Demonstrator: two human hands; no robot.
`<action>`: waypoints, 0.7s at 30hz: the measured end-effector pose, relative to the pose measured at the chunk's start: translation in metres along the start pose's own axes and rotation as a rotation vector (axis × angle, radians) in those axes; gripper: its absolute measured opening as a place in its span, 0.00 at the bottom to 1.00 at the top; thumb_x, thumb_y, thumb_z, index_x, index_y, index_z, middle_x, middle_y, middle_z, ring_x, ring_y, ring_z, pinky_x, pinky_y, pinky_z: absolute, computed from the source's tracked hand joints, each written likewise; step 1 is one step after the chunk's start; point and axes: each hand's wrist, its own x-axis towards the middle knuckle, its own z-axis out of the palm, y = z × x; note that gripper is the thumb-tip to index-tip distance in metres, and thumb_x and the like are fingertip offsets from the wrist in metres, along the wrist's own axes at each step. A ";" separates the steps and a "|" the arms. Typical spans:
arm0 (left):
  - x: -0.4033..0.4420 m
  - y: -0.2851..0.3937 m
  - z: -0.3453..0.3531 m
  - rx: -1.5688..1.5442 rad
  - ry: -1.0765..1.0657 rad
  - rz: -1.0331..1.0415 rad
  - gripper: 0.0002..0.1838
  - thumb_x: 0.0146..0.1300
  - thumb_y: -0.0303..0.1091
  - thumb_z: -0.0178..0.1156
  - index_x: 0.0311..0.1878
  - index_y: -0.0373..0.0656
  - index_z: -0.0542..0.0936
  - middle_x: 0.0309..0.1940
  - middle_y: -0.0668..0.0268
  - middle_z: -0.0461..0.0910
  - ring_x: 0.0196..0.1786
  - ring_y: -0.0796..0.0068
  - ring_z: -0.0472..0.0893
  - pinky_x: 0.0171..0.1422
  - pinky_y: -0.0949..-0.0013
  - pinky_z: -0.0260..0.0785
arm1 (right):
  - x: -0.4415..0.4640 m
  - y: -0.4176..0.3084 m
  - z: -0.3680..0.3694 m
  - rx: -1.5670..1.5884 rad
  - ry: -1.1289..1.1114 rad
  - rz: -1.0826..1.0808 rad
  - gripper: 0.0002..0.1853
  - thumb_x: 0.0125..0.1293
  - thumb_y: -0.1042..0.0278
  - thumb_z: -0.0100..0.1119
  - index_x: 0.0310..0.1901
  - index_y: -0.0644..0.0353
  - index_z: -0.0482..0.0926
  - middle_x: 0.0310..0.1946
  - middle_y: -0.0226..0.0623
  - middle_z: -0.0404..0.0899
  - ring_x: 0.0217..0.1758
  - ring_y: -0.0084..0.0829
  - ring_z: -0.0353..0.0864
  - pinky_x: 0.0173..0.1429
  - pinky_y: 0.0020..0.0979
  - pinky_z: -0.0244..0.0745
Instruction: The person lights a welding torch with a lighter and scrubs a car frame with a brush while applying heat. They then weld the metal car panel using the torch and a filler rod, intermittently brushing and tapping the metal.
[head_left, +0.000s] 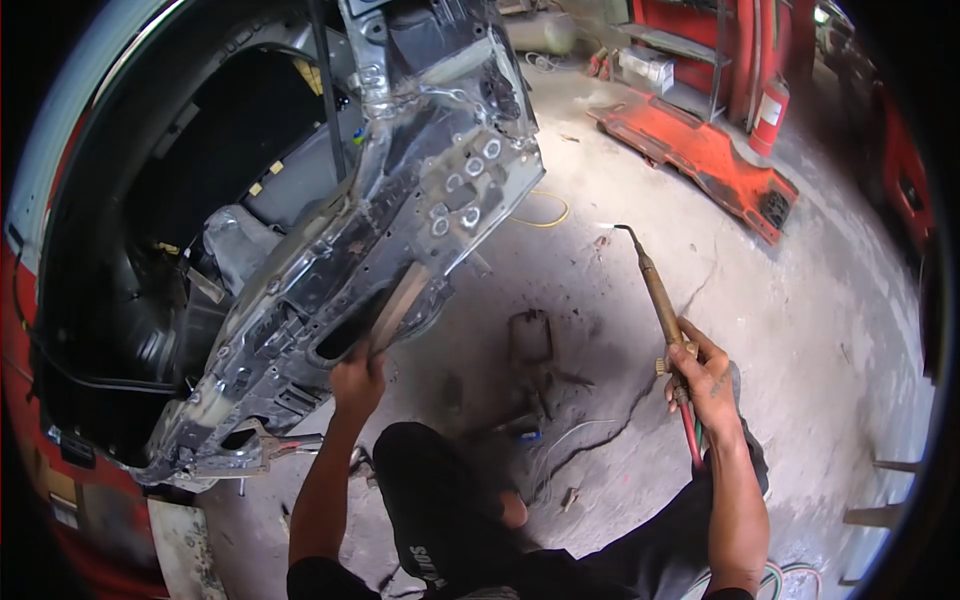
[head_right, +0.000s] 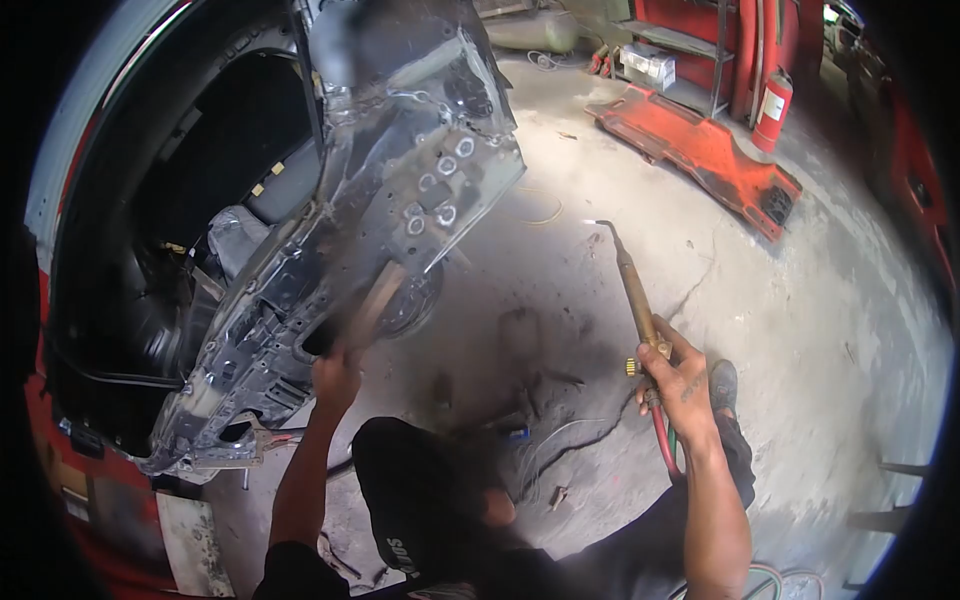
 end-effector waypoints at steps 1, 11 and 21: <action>-0.004 0.006 -0.011 -0.001 -0.009 -0.012 0.26 0.73 0.45 0.65 0.70 0.47 0.79 0.36 0.42 0.88 0.37 0.36 0.88 0.42 0.38 0.80 | -0.003 0.000 -0.001 -0.001 -0.018 0.003 0.35 0.76 0.61 0.66 0.77 0.73 0.68 0.34 0.39 0.80 0.20 0.27 0.81 0.21 0.29 0.76; 0.157 0.142 -0.006 -0.049 -0.203 -0.118 0.20 0.75 0.45 0.63 0.61 0.43 0.82 0.38 0.42 0.88 0.43 0.37 0.88 0.51 0.39 0.80 | 0.002 -0.005 0.008 -0.015 -0.008 -0.008 0.36 0.76 0.61 0.67 0.77 0.74 0.68 0.34 0.39 0.80 0.20 0.27 0.80 0.21 0.29 0.76; 0.132 0.130 -0.015 0.034 -0.238 -0.063 0.21 0.74 0.44 0.64 0.63 0.42 0.81 0.34 0.47 0.89 0.37 0.39 0.89 0.43 0.43 0.81 | -0.004 -0.005 0.000 0.027 0.011 -0.023 0.34 0.76 0.62 0.67 0.76 0.74 0.70 0.33 0.39 0.80 0.20 0.27 0.80 0.21 0.30 0.76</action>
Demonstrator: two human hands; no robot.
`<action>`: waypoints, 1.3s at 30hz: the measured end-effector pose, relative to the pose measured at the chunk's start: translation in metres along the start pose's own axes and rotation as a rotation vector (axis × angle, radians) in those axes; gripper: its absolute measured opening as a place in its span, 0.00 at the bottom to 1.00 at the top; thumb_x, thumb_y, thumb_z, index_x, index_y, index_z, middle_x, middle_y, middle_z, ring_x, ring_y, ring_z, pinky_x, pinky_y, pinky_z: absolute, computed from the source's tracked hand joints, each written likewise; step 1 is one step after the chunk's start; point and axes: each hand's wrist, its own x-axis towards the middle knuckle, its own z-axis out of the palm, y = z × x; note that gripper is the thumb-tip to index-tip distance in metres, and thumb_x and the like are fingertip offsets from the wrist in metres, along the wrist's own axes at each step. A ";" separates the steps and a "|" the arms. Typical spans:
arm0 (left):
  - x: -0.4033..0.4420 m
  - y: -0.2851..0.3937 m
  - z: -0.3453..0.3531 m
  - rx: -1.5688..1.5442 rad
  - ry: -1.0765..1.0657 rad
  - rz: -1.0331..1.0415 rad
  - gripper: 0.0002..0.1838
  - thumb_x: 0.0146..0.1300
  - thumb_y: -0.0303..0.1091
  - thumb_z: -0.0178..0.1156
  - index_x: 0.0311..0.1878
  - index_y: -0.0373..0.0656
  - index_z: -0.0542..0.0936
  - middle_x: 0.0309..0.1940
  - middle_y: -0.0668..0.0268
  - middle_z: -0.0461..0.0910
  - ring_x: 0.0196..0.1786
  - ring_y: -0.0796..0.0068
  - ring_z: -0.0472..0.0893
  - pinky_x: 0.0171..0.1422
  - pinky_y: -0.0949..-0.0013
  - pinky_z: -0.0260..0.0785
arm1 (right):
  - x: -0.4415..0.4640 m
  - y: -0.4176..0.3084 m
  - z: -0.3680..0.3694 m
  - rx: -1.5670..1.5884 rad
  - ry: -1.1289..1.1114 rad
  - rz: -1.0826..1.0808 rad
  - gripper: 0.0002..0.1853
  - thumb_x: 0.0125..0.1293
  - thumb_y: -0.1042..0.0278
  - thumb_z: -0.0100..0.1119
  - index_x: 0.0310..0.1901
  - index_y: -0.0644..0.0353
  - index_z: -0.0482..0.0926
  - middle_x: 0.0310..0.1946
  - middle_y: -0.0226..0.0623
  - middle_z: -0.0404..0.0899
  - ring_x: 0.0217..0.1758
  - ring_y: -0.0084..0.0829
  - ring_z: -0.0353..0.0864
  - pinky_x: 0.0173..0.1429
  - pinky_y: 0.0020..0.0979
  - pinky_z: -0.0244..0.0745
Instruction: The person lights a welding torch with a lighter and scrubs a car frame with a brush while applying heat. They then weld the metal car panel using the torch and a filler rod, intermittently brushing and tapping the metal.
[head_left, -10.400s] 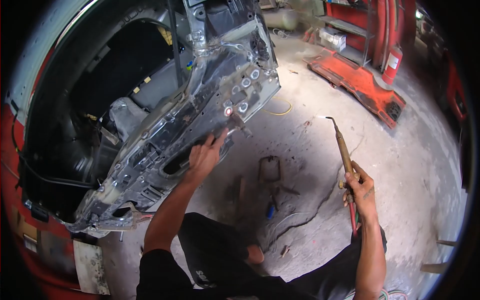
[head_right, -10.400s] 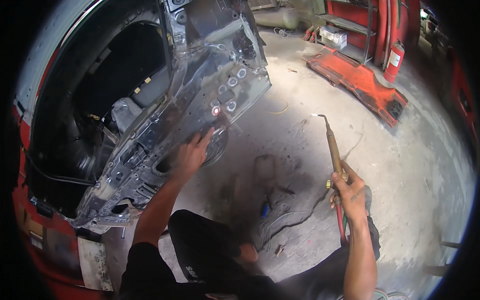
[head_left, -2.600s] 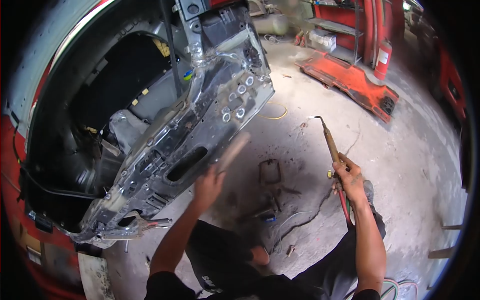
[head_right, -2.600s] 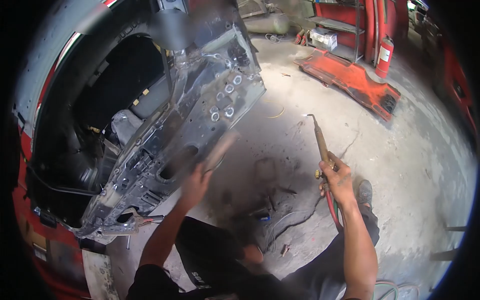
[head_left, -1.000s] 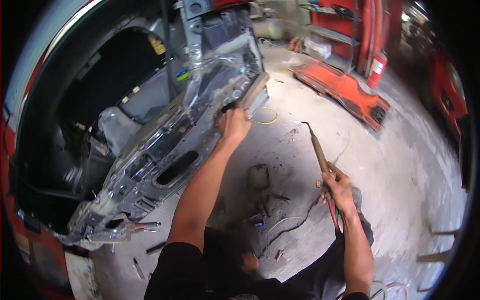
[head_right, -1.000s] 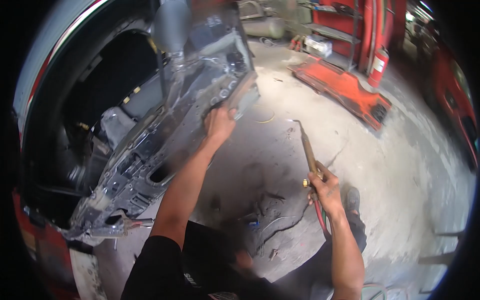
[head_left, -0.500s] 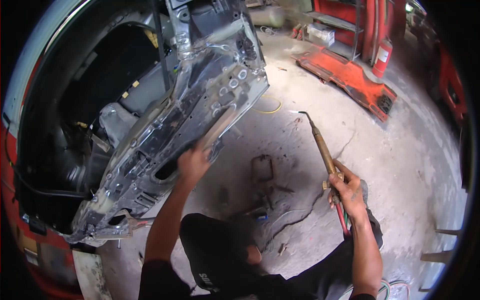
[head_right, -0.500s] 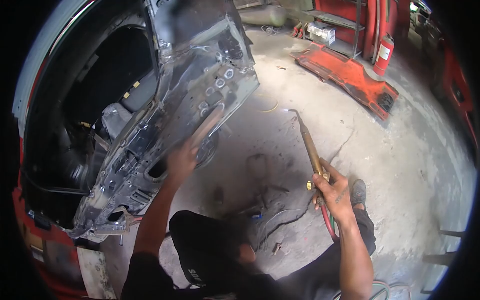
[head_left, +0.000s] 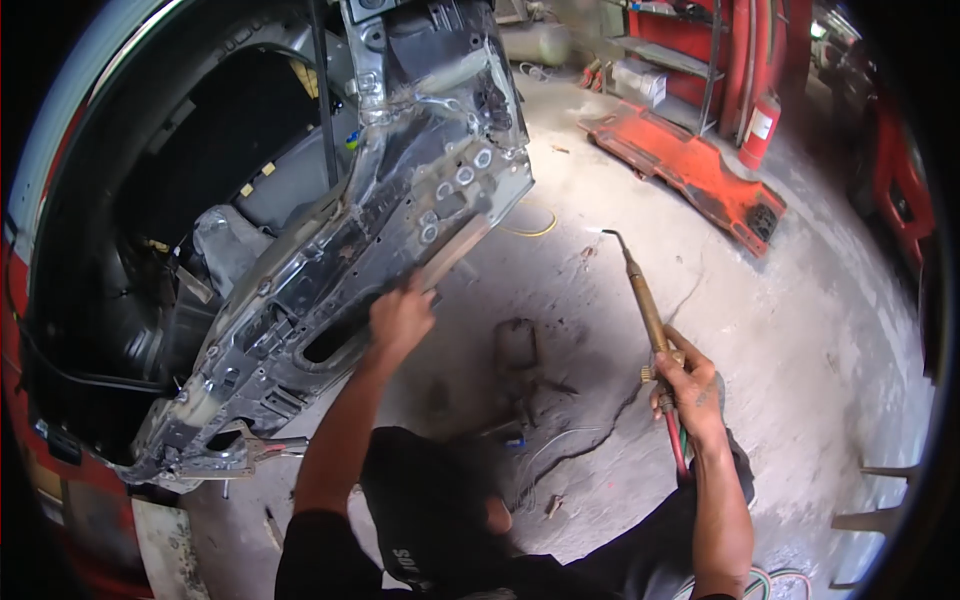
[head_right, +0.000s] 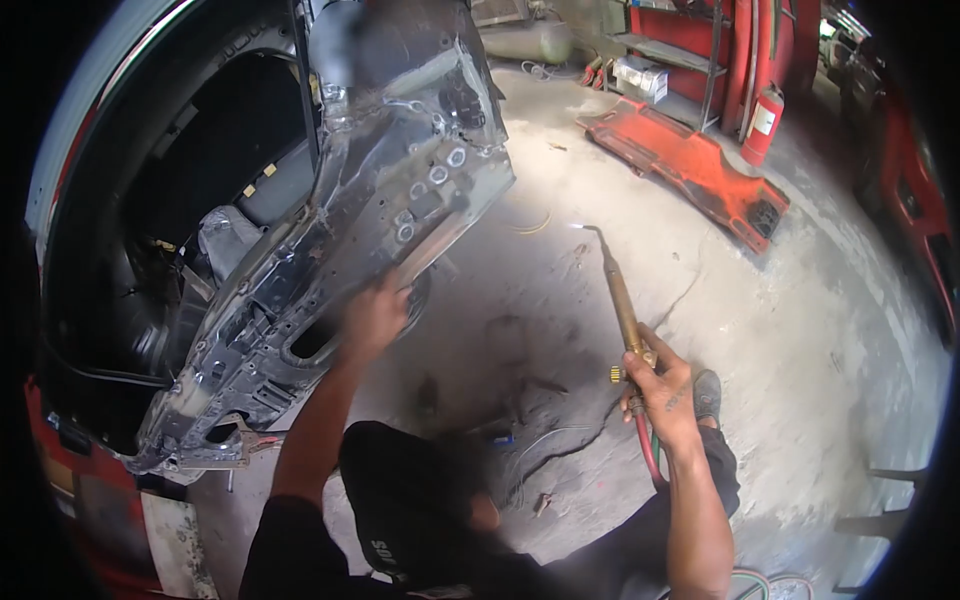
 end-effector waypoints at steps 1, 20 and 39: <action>0.028 0.027 0.007 -0.041 -0.019 0.013 0.20 0.74 0.44 0.65 0.61 0.42 0.81 0.35 0.47 0.89 0.39 0.40 0.89 0.45 0.43 0.81 | 0.002 0.002 0.000 -0.016 -0.002 0.017 0.35 0.77 0.62 0.64 0.78 0.73 0.67 0.33 0.37 0.80 0.19 0.26 0.80 0.21 0.29 0.76; 0.043 0.036 -0.002 -0.123 0.078 0.043 0.24 0.73 0.42 0.64 0.68 0.44 0.78 0.40 0.42 0.88 0.44 0.35 0.88 0.51 0.37 0.78 | 0.003 0.003 -0.002 0.031 -0.025 0.003 0.34 0.75 0.68 0.65 0.78 0.72 0.67 0.34 0.40 0.82 0.21 0.27 0.81 0.22 0.31 0.77; -0.212 0.206 0.347 -1.137 -0.413 -0.203 0.20 0.75 0.40 0.61 0.61 0.34 0.82 0.51 0.45 0.87 0.50 0.53 0.88 0.57 0.53 0.78 | 0.011 0.018 0.003 -0.120 -0.042 0.148 0.38 0.67 0.76 0.68 0.78 0.74 0.67 0.34 0.43 0.86 0.23 0.27 0.81 0.25 0.29 0.77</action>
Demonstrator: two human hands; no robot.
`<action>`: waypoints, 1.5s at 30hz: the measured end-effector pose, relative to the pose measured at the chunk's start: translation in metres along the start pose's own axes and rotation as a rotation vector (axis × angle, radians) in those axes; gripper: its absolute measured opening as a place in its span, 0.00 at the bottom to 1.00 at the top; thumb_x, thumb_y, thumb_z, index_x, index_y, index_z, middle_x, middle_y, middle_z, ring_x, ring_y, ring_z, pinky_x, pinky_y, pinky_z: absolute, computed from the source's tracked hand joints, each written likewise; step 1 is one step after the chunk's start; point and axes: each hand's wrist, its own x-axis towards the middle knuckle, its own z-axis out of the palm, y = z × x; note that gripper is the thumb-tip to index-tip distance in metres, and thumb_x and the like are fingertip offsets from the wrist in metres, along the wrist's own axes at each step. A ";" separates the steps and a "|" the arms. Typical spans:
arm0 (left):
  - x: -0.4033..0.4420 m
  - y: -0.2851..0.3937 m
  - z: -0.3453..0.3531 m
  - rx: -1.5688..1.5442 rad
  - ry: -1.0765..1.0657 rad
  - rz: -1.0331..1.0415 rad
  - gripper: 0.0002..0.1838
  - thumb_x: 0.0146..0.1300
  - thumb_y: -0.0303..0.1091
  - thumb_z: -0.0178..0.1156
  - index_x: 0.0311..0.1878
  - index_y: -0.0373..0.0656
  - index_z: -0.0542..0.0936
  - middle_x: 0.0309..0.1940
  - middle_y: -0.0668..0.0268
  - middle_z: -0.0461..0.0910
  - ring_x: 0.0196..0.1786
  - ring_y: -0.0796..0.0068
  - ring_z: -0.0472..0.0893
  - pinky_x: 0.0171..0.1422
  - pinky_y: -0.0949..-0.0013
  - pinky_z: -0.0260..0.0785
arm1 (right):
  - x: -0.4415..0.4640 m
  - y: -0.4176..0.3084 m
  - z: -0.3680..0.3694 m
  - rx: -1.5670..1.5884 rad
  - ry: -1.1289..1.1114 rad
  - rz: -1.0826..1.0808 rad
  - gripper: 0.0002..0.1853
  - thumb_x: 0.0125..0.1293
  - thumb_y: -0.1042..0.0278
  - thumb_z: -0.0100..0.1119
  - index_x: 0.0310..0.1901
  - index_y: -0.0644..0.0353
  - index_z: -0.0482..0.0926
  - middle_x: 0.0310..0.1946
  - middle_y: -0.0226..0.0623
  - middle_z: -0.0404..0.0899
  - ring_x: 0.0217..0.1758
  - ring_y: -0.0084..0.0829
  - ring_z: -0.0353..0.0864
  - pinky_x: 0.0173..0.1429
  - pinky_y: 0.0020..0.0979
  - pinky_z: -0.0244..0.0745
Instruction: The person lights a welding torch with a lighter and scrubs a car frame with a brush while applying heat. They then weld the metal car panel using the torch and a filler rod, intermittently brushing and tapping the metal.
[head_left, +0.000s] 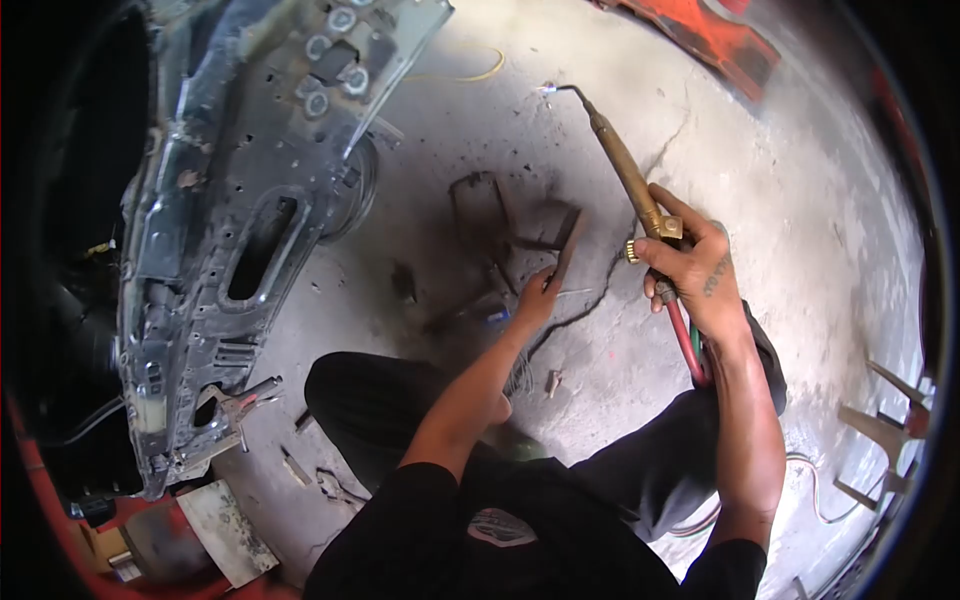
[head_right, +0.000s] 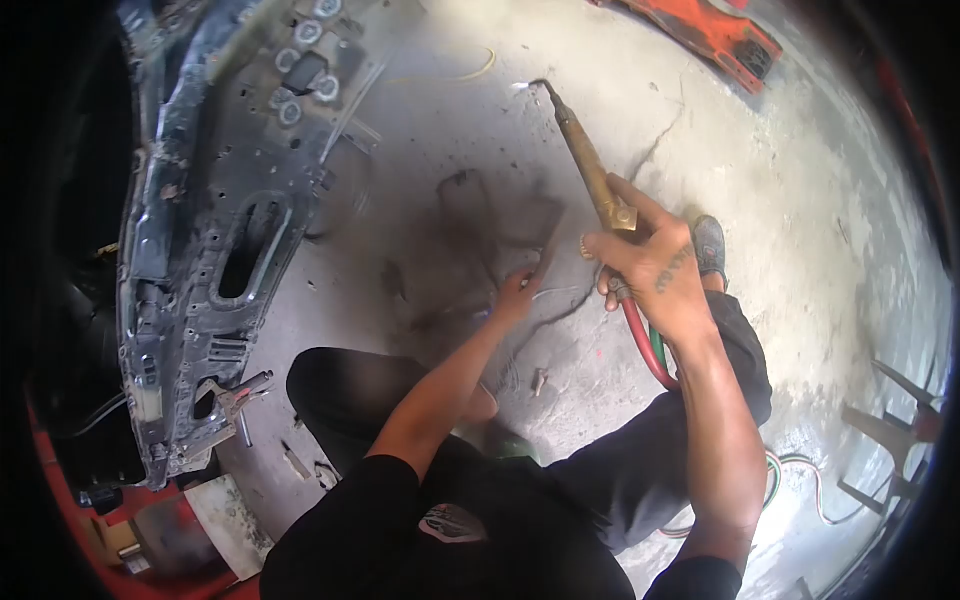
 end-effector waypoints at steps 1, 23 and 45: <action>-0.005 -0.035 0.004 0.121 -0.017 0.088 0.18 0.73 0.40 0.62 0.55 0.35 0.83 0.47 0.45 0.88 0.48 0.48 0.88 0.55 0.50 0.78 | -0.001 -0.001 -0.002 -0.005 0.001 0.015 0.38 0.67 0.76 0.68 0.78 0.74 0.67 0.34 0.43 0.85 0.23 0.27 0.81 0.25 0.29 0.77; -0.038 0.049 -0.124 0.688 -0.383 0.093 0.14 0.57 0.36 0.65 0.37 0.34 0.90 0.36 0.48 0.88 0.40 0.51 0.89 0.47 0.52 0.79 | -0.011 -0.017 0.020 0.139 -0.148 -0.103 0.39 0.69 0.80 0.68 0.80 0.70 0.64 0.32 0.37 0.82 0.23 0.27 0.81 0.25 0.29 0.77; -0.005 0.238 -0.314 -0.158 0.184 0.238 0.15 0.79 0.31 0.60 0.60 0.35 0.89 0.27 0.74 0.78 0.31 0.85 0.74 0.37 0.76 0.67 | -0.025 -0.015 0.088 0.375 -0.258 -0.170 0.37 0.73 0.73 0.68 0.81 0.61 0.67 0.36 0.36 0.86 0.23 0.22 0.81 0.26 0.27 0.79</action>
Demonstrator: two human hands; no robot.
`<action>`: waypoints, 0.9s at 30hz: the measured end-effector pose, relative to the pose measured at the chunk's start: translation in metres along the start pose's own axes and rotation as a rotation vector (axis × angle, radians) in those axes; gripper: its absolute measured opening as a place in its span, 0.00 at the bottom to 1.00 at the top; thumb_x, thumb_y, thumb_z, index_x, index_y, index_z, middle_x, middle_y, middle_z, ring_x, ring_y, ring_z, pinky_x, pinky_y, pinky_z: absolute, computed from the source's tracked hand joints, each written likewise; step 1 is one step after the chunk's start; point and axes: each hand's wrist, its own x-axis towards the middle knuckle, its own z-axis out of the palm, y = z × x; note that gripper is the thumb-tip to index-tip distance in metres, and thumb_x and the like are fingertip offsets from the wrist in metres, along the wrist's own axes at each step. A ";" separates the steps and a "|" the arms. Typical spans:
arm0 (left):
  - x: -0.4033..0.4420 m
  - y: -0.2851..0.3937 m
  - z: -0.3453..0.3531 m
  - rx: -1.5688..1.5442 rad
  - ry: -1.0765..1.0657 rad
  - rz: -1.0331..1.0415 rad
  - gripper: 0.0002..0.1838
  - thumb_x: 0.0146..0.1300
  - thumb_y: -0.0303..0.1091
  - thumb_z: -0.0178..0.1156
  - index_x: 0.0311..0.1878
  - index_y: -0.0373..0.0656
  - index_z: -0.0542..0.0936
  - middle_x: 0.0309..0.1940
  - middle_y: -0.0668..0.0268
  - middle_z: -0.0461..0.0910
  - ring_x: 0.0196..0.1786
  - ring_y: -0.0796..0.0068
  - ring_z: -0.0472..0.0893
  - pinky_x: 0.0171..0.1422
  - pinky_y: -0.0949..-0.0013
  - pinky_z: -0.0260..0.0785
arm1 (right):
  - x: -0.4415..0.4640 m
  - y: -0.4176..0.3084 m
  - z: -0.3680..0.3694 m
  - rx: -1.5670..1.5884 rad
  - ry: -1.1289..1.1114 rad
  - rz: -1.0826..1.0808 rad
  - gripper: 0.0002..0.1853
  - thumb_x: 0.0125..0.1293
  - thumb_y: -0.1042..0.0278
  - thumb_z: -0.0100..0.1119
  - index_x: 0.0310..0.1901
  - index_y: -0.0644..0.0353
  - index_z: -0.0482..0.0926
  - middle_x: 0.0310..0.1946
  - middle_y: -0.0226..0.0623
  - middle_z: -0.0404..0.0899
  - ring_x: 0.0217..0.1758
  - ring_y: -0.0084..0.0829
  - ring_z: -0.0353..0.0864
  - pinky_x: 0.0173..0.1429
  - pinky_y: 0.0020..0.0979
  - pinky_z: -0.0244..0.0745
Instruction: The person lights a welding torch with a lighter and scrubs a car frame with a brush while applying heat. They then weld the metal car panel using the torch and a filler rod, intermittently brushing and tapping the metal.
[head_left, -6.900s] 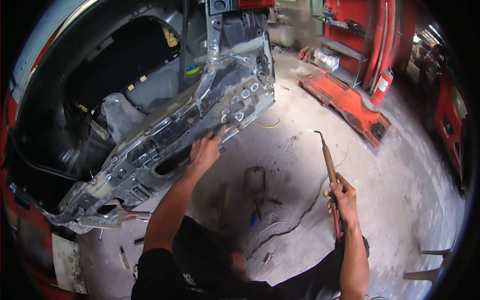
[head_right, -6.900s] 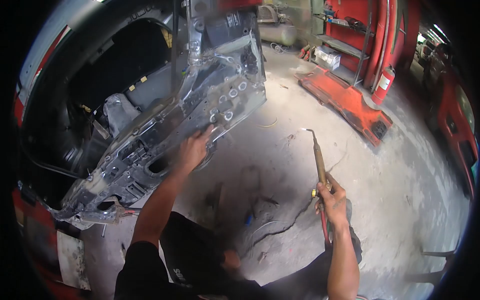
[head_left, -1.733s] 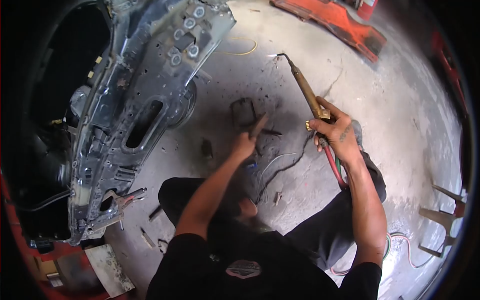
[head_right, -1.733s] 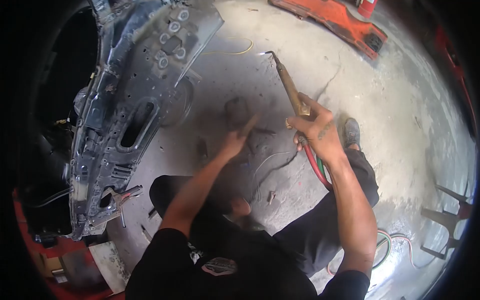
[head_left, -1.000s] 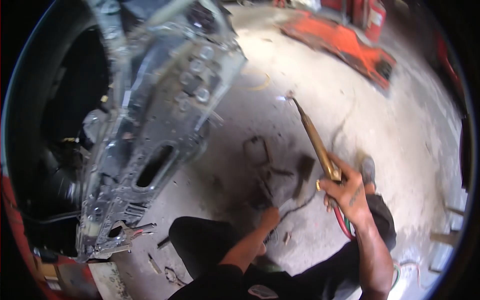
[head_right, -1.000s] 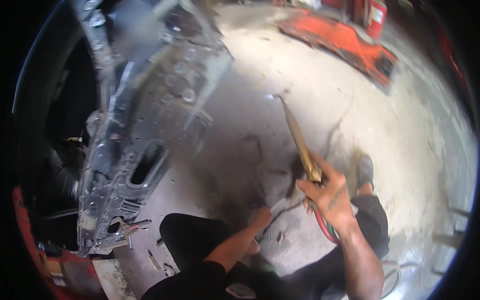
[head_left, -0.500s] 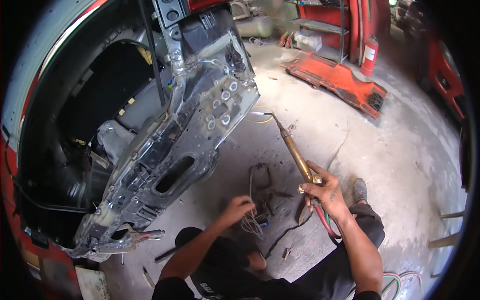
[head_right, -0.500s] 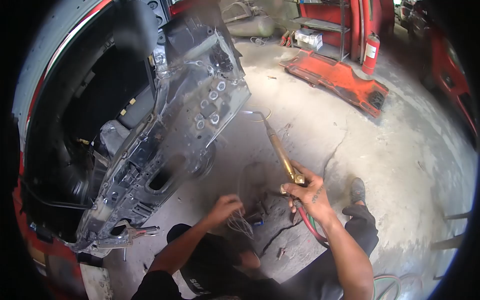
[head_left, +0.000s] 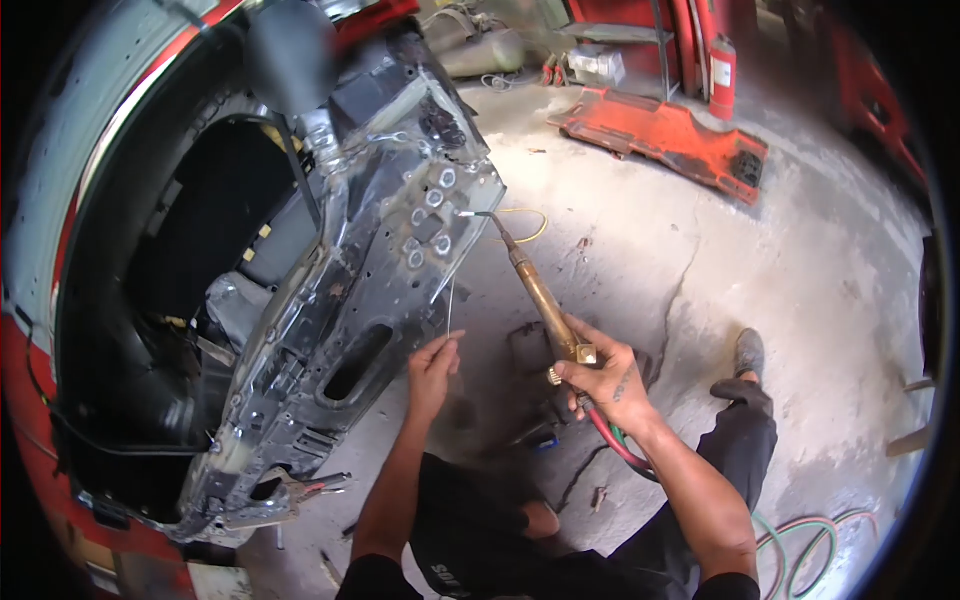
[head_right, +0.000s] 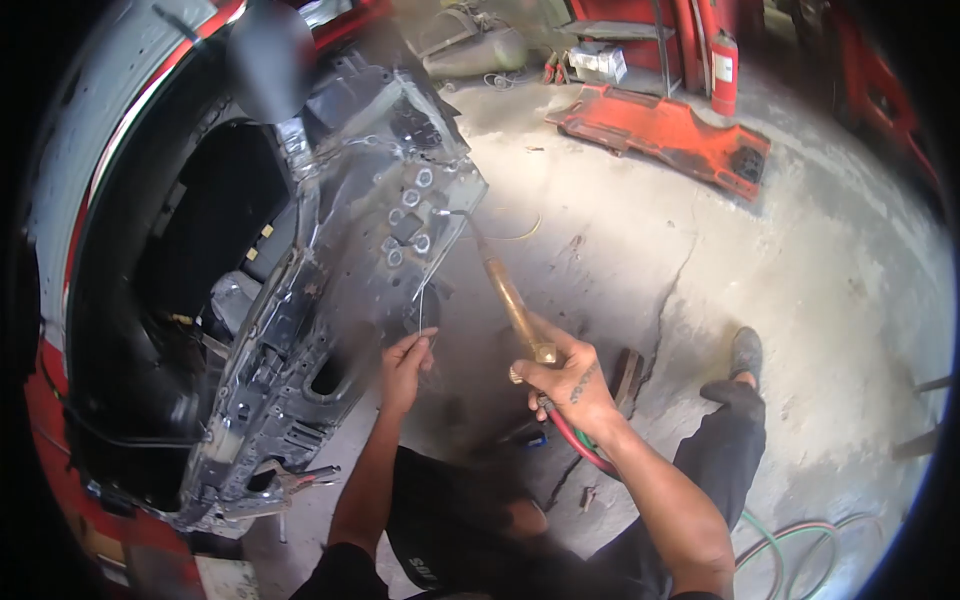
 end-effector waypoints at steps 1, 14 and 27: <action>-0.005 -0.005 0.002 0.039 0.021 0.012 0.15 0.79 0.30 0.59 0.60 0.36 0.88 0.28 0.75 0.77 0.31 0.85 0.73 0.37 0.76 0.66 | 0.005 0.007 0.001 0.041 0.001 0.002 0.37 0.73 0.73 0.69 0.81 0.61 0.67 0.36 0.37 0.86 0.23 0.22 0.81 0.26 0.27 0.79; 0.008 -0.015 0.019 0.234 0.147 0.120 0.19 0.81 0.30 0.56 0.69 0.39 0.84 0.30 0.76 0.73 0.33 0.85 0.71 0.39 0.75 0.64 | 0.019 0.021 -0.008 0.125 -0.074 0.030 0.35 0.81 0.60 0.63 0.83 0.60 0.64 0.32 0.32 0.80 0.24 0.23 0.82 0.27 0.28 0.81; 0.032 -0.023 0.020 0.218 0.188 0.042 0.16 0.79 0.30 0.61 0.64 0.38 0.87 0.27 0.77 0.73 0.31 0.85 0.70 0.37 0.75 0.63 | 0.030 0.022 -0.004 0.152 -0.046 0.066 0.33 0.80 0.64 0.59 0.82 0.60 0.65 0.37 0.35 0.82 0.24 0.22 0.80 0.27 0.28 0.79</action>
